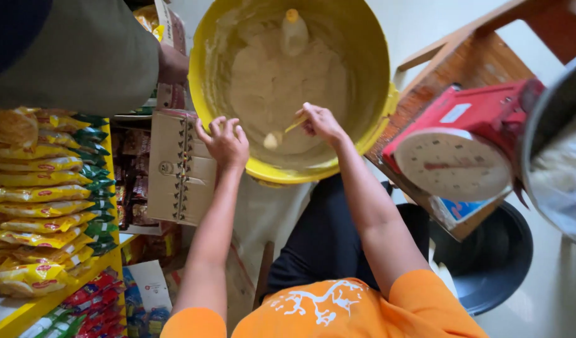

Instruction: Scooping powder from a large bucket into small plastic bags and weighing them on a scale in a shop environment.

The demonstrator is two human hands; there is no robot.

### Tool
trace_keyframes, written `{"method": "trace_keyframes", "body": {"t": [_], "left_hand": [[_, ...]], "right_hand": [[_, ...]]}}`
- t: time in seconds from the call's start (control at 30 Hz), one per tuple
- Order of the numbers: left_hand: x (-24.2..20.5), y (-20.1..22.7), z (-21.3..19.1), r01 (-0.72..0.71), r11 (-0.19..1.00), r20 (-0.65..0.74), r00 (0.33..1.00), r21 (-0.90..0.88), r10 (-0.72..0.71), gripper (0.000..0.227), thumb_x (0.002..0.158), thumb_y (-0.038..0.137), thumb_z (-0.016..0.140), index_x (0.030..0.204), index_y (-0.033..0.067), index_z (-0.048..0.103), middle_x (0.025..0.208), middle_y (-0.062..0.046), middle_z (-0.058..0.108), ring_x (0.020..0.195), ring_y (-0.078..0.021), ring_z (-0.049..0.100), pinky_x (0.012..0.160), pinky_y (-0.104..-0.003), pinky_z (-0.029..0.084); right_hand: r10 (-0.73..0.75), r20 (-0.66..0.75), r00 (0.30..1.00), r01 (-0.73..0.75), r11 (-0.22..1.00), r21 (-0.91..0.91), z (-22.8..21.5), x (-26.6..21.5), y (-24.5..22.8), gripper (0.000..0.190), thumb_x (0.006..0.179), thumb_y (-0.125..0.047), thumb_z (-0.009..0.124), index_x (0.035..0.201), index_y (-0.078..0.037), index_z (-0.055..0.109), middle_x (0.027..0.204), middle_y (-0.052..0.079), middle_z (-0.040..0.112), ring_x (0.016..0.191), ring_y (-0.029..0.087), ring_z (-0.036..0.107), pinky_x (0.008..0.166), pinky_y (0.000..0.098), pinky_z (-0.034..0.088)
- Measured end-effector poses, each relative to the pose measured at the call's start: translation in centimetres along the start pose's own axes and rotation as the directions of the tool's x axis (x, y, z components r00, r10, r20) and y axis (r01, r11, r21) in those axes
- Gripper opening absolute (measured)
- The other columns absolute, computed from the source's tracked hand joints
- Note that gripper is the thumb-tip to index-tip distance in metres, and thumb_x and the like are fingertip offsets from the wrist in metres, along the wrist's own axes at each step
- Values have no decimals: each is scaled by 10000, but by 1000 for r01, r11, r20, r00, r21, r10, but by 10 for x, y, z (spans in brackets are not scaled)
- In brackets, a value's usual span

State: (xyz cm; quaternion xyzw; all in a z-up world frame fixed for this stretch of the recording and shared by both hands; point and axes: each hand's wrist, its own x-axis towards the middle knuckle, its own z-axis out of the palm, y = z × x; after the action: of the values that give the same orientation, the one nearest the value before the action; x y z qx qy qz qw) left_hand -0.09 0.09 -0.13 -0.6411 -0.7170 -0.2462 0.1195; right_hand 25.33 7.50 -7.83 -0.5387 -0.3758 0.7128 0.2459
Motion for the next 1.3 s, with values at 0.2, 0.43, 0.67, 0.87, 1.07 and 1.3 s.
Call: {"method": "trace_keyframes", "body": {"t": [0.2, 0.43, 0.67, 0.87, 1.07, 1.3], "left_hand": [[2, 3, -9, -37, 998, -10, 999, -48, 36, 175, 673, 97, 729, 828, 163, 680, 843, -25, 601, 997, -181, 597, 1099, -540, 187], [-6, -8, 10, -34, 999, 42, 999, -11, 34, 169, 663, 164, 731, 823, 190, 686, 887, -26, 568, 1113, -295, 499, 1018, -604, 237], [-7, -1, 4, 66, 997, 118, 991, 41, -70, 161, 686, 247, 723, 838, 200, 697, 977, -27, 547, 1229, -438, 297, 887, -664, 283], [19, 36, -20, 155, 986, 126, 981, -52, -148, 286, 695, 238, 739, 973, 233, 670, 1115, -25, 487, 1188, -343, 305, 872, -587, 271], [64, 128, -55, -77, 862, 52, 991, -501, 119, 339, 670, 123, 833, 970, 227, 716, 1083, -15, 489, 1070, -306, 433, 914, -485, 342], [93, 266, -168, -181, 527, 109, 875, -830, 471, 205, 812, 123, 721, 1015, 144, 726, 1114, -97, 491, 1120, -291, 428, 986, -447, 313]], "right_hand": [[-117, -149, 982, 151, 958, 245, -22, -88, -48, 394, 996, -374, 440, 1113, -42, 618, 727, 113, 571, 547, 147, 607, 493, 228, 548], [-312, -294, 903, 415, 811, 413, -45, -160, -76, 381, 1007, -311, 408, 1079, 14, 592, 771, 183, 632, 612, 212, 694, 549, 275, 600], [-398, -521, 756, 620, 689, 374, -50, -243, -122, 378, 994, -317, 405, 1013, 14, 585, 751, 196, 606, 580, 230, 678, 551, 276, 587], [-429, -640, 637, 725, 614, 310, -71, -311, -134, 405, 984, -354, 387, 970, 16, 550, 713, 201, 612, 573, 238, 681, 545, 302, 596], [-433, -758, 488, 779, 608, 154, -101, -391, -121, 528, 924, -512, 405, 931, -5, 552, 718, 235, 620, 575, 264, 684, 529, 336, 604], [-450, -841, 301, 783, 620, -51, -105, -470, -138, 434, 921, -482, 473, 898, -61, 572, 683, 138, 607, 517, 215, 601, 482, 287, 513]]}}
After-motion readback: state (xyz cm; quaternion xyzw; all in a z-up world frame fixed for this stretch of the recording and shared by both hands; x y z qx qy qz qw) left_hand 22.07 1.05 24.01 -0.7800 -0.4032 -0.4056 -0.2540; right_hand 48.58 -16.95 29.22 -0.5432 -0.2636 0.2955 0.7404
